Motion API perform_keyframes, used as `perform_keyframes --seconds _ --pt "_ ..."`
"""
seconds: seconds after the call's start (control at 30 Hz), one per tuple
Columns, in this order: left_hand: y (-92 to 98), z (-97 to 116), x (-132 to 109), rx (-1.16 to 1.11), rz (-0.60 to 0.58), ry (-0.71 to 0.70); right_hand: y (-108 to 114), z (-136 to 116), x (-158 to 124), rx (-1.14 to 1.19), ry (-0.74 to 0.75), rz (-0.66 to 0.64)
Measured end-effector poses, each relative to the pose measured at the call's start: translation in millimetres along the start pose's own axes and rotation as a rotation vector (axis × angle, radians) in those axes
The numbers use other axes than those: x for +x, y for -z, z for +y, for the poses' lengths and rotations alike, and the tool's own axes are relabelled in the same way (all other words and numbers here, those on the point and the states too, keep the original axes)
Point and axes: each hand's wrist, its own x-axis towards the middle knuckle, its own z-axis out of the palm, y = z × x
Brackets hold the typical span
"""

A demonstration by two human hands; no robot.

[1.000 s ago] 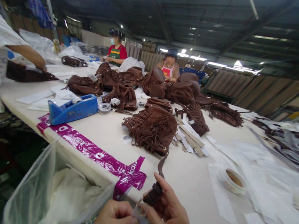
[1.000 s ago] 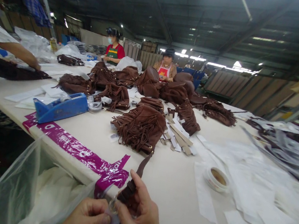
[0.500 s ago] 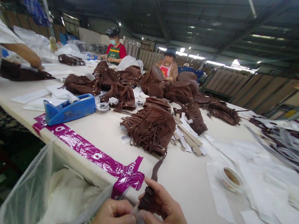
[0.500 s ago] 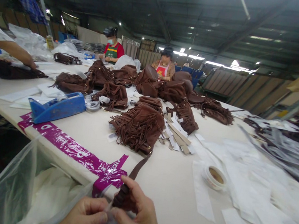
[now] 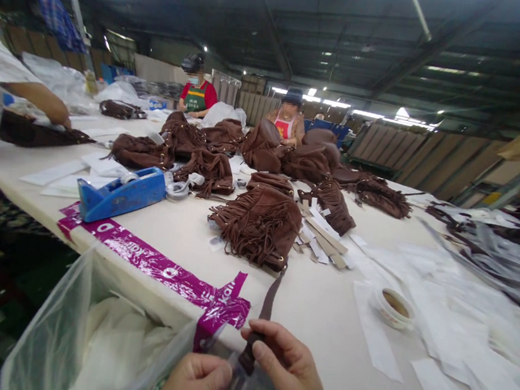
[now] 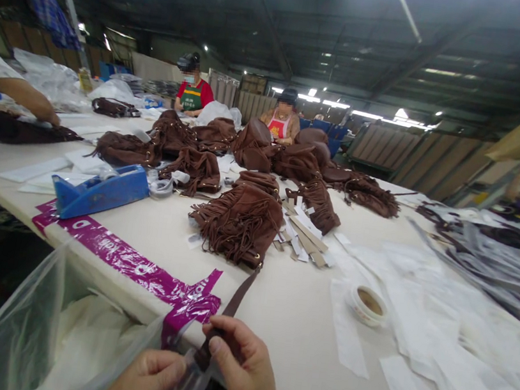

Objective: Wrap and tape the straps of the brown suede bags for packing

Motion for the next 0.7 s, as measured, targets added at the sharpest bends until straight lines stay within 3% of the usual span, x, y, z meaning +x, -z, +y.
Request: perform_keyframes --seconds 0.17,0.37,0.5,0.7 --pt "-2.9 3 -1 0.02 -0.049 0.038 -6 -5 -1 -0.006 0.011 0.001" --pt "-10.1 2 8 -0.072 -0.035 0.006 -8 -4 -1 -0.353 0.101 0.058" --pt "-14.2 1 15 -0.1 -0.041 -0.021 -1 1 -7 -0.316 0.081 -0.003" --pt "-15.5 3 24 -0.082 -0.062 -0.011 18 10 -21 -0.25 0.135 0.045"
